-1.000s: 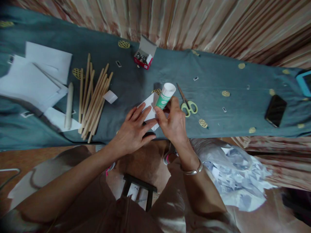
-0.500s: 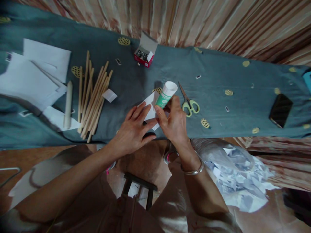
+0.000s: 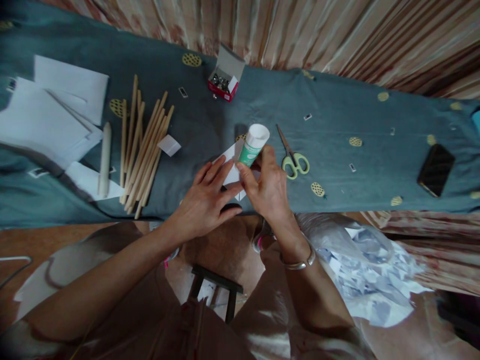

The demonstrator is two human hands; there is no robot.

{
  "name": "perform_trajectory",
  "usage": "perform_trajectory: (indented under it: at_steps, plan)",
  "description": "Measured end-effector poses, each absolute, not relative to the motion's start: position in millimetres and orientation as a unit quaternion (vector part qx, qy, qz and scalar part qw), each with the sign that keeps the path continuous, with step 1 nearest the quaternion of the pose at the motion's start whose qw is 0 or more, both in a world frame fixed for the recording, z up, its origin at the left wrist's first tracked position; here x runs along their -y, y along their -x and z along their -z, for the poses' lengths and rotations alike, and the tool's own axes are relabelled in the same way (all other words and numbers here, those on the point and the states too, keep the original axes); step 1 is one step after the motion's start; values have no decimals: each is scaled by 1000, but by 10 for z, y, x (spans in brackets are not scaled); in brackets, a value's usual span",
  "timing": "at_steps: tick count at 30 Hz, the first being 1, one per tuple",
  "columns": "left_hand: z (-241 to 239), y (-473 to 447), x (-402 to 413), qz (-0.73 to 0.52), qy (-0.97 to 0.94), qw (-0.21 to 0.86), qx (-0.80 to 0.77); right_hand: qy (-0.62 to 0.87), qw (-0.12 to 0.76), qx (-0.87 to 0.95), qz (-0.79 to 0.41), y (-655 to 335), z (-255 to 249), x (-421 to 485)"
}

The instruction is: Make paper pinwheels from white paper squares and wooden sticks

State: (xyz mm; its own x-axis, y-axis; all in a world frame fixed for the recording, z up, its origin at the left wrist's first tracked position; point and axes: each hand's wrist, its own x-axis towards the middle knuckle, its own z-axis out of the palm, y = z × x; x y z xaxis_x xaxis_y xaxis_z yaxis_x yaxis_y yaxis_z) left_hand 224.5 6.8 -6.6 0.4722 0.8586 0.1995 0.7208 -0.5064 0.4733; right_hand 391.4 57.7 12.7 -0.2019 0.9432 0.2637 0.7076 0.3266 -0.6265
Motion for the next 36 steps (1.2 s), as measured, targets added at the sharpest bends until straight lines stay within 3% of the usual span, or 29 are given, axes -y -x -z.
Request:
perform_trajectory:
  at_steps: [17, 36]
  plan:
    - [66, -2250, -80, -206, -845, 154, -468, 546, 252, 782, -165, -3918, -175, -493]
    - [68, -2248, -72, -204, -845, 156, -469, 543, 257, 784, -155, -4005, -160, -441]
